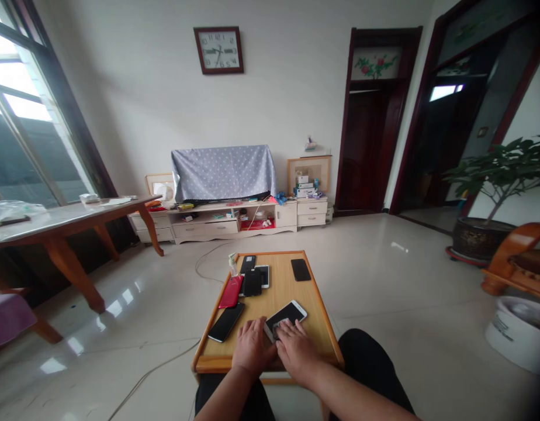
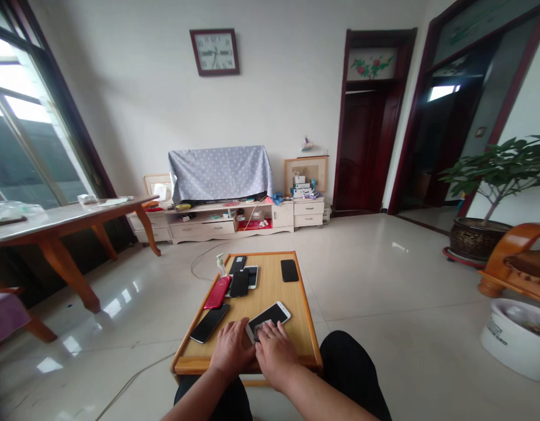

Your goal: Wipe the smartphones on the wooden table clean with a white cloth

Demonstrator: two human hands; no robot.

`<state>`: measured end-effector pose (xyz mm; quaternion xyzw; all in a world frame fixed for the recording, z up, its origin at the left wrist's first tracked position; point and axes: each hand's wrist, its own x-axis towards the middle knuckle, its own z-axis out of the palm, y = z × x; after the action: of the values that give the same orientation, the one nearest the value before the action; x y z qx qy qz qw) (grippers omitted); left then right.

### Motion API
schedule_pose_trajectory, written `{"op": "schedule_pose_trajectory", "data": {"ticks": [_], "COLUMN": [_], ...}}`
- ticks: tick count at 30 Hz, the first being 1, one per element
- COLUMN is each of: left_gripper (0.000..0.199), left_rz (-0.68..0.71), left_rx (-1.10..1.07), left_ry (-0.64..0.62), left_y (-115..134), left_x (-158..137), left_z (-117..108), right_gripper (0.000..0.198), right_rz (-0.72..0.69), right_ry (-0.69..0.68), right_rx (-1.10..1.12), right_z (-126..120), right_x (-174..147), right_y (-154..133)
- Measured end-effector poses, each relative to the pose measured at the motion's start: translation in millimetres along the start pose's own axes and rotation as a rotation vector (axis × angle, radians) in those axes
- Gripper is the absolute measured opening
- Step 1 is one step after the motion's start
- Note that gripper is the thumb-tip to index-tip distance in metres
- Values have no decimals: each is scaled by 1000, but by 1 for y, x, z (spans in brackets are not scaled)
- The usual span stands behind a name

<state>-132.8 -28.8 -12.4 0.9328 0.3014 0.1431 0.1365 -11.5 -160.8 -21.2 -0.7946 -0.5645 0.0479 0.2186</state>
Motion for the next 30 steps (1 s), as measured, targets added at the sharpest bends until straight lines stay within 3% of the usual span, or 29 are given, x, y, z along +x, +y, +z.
{"op": "schedule_pose_trajectory", "data": {"ticks": [2,8,11,16,23,30], "left_gripper": [61,59,59,56,53,59], "left_rz": [5,23,21,11,-12,-123], "left_rx": [2,16,24,36,60,-2], "left_ry": [-4,4,1,-19,-82,-124], "left_y": [0,1,2,5,11,11], "left_x": [1,2,3,4,12,36], "left_z": [1,2,2,0,-7,-4], "right_gripper": [47,49,50,42,21,20], "right_rz": [-7,176,169,27,159,199], "right_ry": [8,77,73,47,157,171], "right_rx": [7,-36,-37,31,34,85], "right_z": [-5,-25,-21,-17,-37,-28], "right_x": [-4,11,4,-15,-3,6], "right_y": [4,42,36,11,23,25]}}
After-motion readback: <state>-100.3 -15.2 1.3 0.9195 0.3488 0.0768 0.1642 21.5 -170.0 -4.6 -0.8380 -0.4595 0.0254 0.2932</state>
